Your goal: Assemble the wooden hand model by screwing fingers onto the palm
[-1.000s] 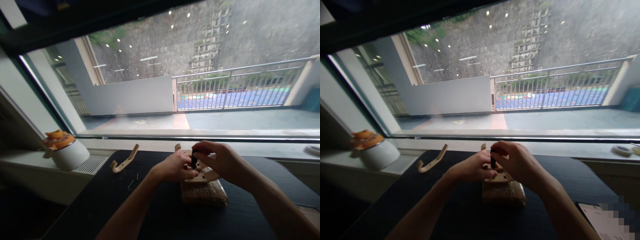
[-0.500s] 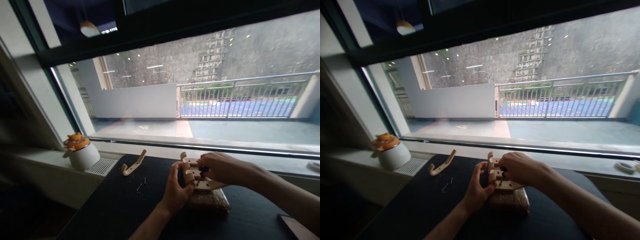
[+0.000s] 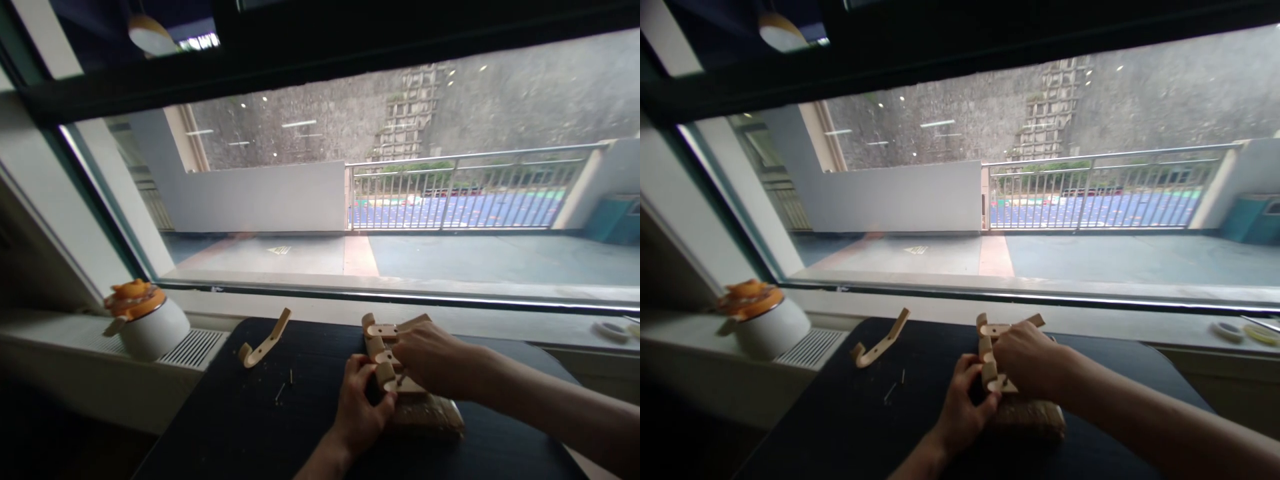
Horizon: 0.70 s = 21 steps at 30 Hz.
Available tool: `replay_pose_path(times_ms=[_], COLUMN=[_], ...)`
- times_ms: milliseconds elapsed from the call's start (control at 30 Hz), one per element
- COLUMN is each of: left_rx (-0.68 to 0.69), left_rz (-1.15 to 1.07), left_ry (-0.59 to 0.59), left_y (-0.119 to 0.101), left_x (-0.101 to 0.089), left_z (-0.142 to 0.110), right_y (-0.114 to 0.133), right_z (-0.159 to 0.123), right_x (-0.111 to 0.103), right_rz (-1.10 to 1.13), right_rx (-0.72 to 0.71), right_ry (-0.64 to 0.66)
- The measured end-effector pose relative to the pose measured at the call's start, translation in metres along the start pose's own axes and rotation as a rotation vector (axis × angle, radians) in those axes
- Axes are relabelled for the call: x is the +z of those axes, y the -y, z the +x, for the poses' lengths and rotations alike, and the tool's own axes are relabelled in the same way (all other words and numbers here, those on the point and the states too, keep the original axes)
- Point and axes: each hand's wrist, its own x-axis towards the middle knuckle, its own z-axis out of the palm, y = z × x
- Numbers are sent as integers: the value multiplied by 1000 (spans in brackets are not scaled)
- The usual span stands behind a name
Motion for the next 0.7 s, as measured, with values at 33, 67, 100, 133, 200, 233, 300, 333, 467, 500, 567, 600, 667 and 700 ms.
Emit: replay_pose_path(times_ms=[33,67,100,133,200,233,300,333,467,500,567,600,667,700], left_rx=[-5,-8,-11,-12,-12,-12,-16,-19,-36,-39,-43,-45,-55,-63], left_rz=[-5,-9,-14,-19,-27,-31,-37,-40,-47,-50,-54,-56,-56,-54], left_ry=[0,0,1,2,6,8,15,17,19,18,21,25,35,39], left_y=[-1,-1,-1,-1,0,1,1,2,0,0,-1,-2,-2,-2], left_x=[0,0,0,0,0,0,0,0,0,0,-1,-1,-1,-1], left_z=[0,0,0,1,1,1,1,1,1,1,1,1,1,1], right_y=[2,3,5,6,8,8,10,10,12,12,10,8,4,2], right_z=[1,2,2,3,3,2,2,3,4,4,4,4,5,5], right_x=[0,0,0,-2,-7,-10,-17,-19,-17,-14,-7,-4,1,3], right_rz=[-13,-26,-39,-48,-53,-51,-47,-54,-118,-124,-119,-119,-118,-117], right_rx=[18,44,69,88,107,107,75,47,-51,-62,-84,-91,-104,-99], right_ry=[22,47,69,85,107,108,83,65,3,-18,-71,-94,-119,-116])
